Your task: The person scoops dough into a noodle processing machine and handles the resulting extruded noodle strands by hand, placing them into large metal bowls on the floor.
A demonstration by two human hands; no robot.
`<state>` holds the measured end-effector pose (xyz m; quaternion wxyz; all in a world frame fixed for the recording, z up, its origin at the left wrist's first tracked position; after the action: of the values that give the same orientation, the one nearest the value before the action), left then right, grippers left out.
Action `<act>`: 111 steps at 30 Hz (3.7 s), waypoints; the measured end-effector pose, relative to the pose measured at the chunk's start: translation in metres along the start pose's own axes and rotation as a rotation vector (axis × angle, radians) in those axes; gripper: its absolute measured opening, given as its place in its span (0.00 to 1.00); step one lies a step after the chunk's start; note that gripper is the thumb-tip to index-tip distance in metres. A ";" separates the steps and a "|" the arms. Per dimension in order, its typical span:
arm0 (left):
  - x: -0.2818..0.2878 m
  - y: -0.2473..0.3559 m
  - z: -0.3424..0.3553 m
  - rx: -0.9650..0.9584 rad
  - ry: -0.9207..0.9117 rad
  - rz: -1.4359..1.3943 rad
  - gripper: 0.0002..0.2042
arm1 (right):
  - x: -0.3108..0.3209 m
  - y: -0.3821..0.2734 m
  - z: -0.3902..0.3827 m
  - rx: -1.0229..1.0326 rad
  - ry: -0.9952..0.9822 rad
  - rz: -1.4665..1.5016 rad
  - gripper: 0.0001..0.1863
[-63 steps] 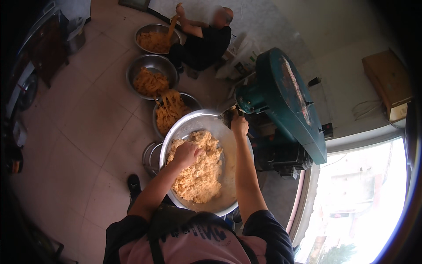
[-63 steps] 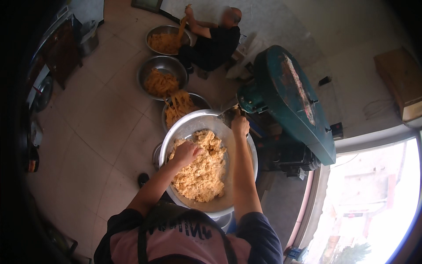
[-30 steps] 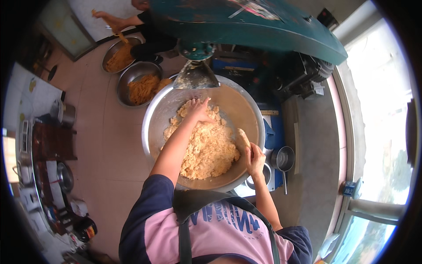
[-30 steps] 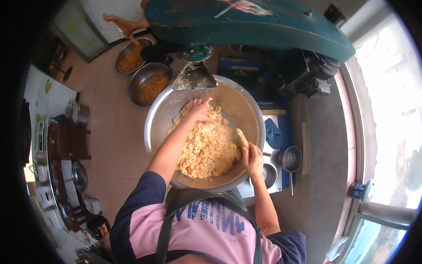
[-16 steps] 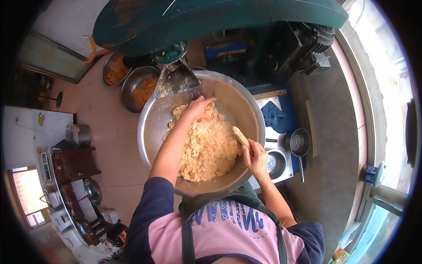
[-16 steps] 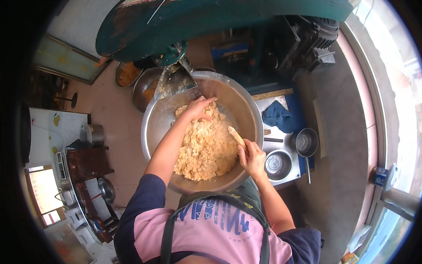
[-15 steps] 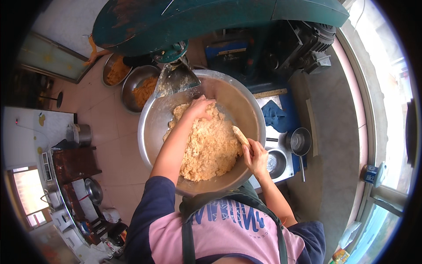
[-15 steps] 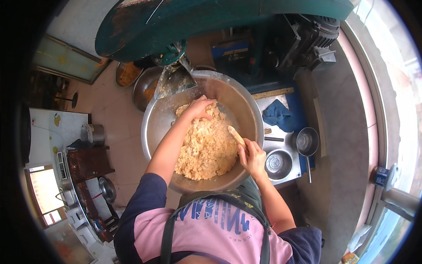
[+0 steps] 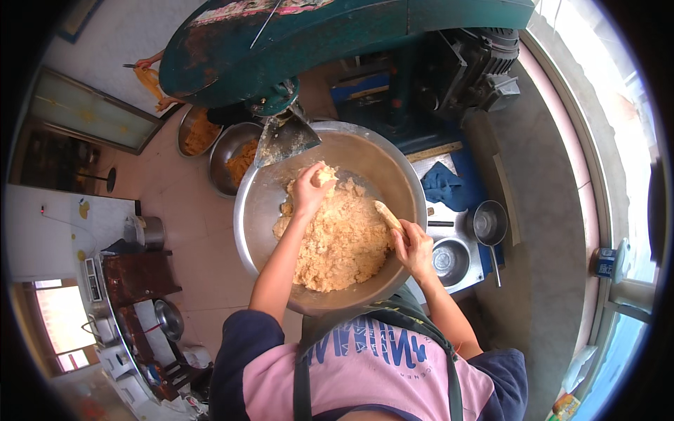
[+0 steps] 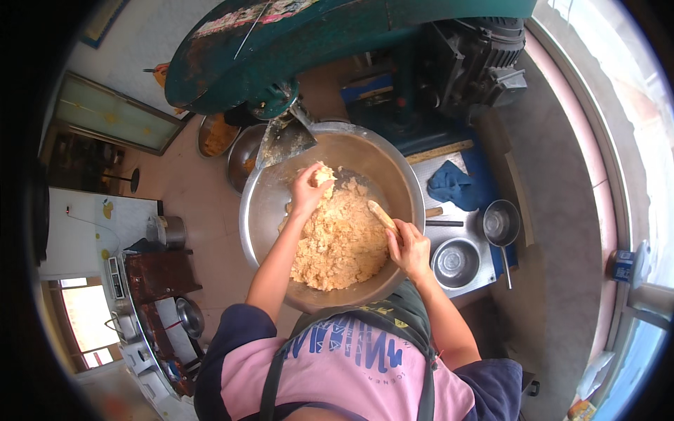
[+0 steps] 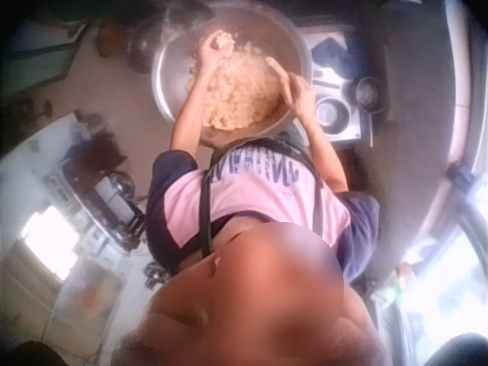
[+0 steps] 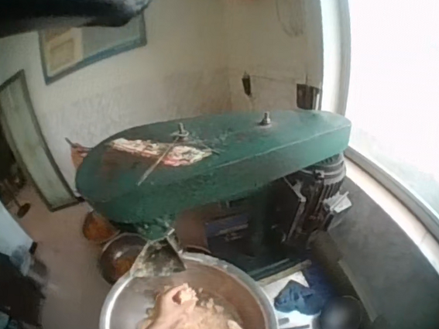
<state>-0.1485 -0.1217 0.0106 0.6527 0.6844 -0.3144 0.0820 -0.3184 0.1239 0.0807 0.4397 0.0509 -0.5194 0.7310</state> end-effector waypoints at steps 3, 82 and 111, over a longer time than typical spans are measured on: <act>0.038 0.047 -0.018 0.006 0.069 -0.501 0.24 | 0.001 -0.001 -0.001 -0.010 -0.009 -0.004 0.09; 0.105 -0.071 -0.078 -0.106 0.505 0.241 0.09 | -0.284 -0.069 0.244 0.106 -0.561 -0.588 0.16; 0.112 -0.047 -0.079 -0.118 0.451 0.136 0.10 | -0.227 -0.094 0.228 0.436 -0.508 -0.605 0.11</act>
<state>-0.0112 -0.0852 0.0399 0.7382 0.5868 -0.2102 0.2579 -0.2022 -0.1863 0.1305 0.4711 0.4699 -0.4063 0.6263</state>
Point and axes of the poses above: each hand's wrist, its own z-axis towards the middle knuckle, its own x-axis out of the back of the hand, y = z × x, the point moved 4 cm from there along z, towards the middle knuckle, and after that the axes turned 12 degrees about x, right-handed, at the moved point
